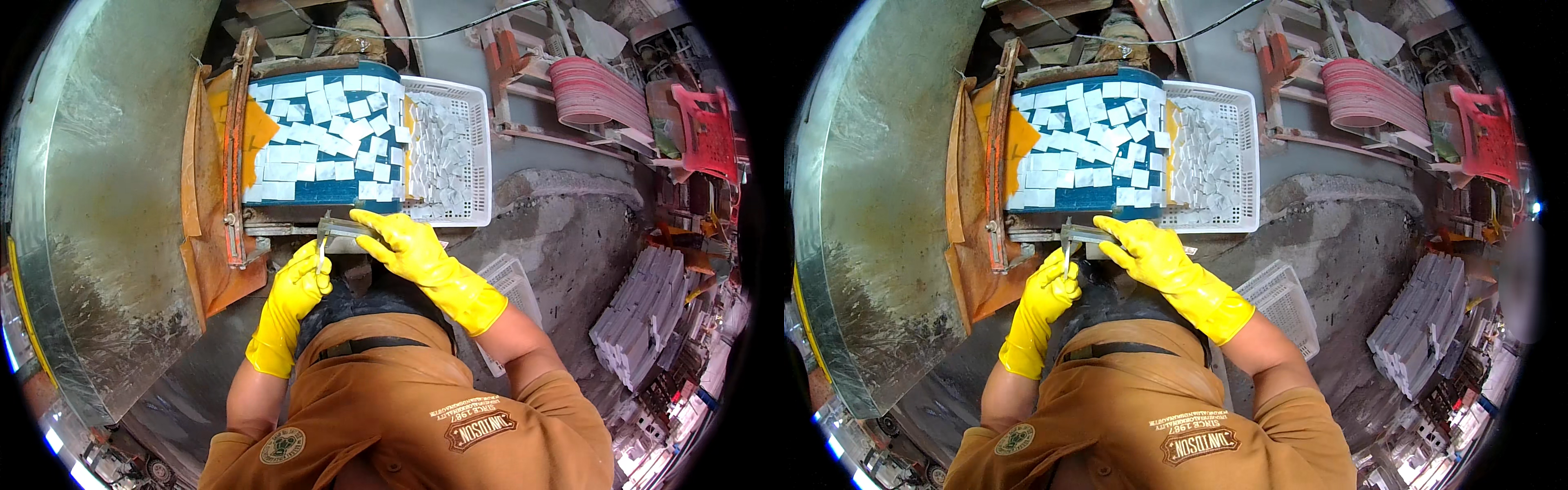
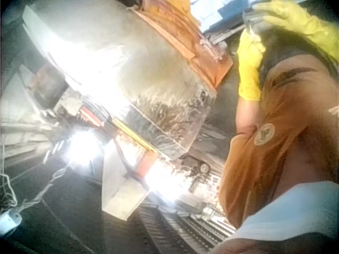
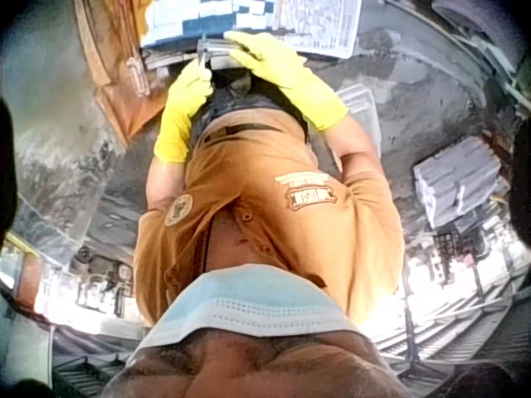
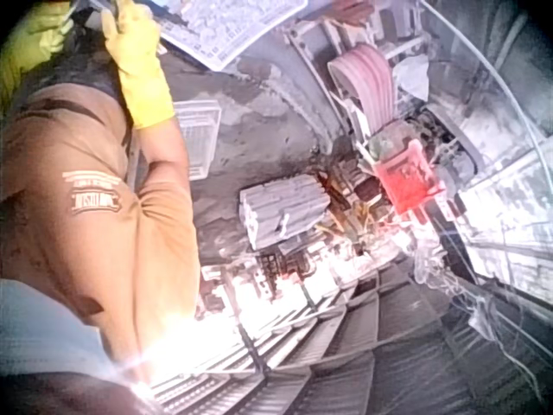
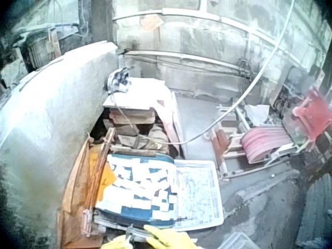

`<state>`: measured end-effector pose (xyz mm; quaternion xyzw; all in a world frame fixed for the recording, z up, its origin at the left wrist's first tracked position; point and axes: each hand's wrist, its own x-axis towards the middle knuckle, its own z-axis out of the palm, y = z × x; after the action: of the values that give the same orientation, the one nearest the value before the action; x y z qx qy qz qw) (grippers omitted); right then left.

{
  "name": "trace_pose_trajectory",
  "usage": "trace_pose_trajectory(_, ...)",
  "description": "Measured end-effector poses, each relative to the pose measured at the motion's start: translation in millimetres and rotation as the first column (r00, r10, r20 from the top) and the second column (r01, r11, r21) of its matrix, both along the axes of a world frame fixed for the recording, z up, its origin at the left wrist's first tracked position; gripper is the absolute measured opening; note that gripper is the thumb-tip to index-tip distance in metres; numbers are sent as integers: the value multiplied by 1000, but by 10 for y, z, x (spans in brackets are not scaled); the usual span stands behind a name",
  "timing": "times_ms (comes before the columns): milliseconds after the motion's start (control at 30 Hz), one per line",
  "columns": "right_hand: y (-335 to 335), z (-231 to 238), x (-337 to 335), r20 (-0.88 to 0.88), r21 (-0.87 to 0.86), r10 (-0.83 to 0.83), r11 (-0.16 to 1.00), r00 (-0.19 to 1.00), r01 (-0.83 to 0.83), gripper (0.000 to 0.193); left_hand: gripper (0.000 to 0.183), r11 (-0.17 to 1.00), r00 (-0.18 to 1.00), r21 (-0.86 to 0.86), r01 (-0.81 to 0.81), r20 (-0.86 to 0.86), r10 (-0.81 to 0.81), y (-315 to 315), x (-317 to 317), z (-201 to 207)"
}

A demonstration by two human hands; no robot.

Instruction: The person measures small white rectangular tiles using a caliper in a factory setting. They pick up individual tiles from a blue tray, measure their dimensions, and place them into a white basket. Later, the person uses a long metal bar to push tiles along a conveyor belt.

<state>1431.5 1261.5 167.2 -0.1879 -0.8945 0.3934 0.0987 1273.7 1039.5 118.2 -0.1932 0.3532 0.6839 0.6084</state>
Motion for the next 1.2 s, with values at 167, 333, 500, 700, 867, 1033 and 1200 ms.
trace_pose_trajectory(167, 5, -10, -9, 1, -11, 48, 999, 999, -48, 43, 38, 997, 997, 77, -9, 74, 3, -69, -5, -36)
trace_pose_trajectory(333, 9, -56, -19, -4, 12, 84, 996, 996, -83, 44, 40, 1000, 997, 25, -18, 74, 16, -66, 13, 6)
trace_pose_trajectory(500, 31, 5, -41, 71, 2, 112, 994, 991, -112, 44, 41, 1000, 1000, -3, 25, 19, -25, -78, 24, 34)
trace_pose_trajectory(700, 14, 29, -38, 72, -29, 114, 993, 991, -112, 42, 43, 998, 999, 66, 9, 37, -11, -102, 48, 19)
trace_pose_trajectory(867, 4, 54, -30, 75, -29, 117, 993, 990, -115, 42, 43, 994, 998, 108, 19, 51, -25, -107, 35, 19)
trace_pose_trajectory(1033, 5, 59, -33, 81, -18, 126, 992, 989, -125, 42, 41, 994, 997, 105, -6, 75, -2, -98, 45, 37)
trace_pose_trajectory(1200, -15, 7, -21, 89, -45, 149, 988, 985, -146, 45, 41, 994, 997, 107, -23, 79, 15, -107, 49, 62)
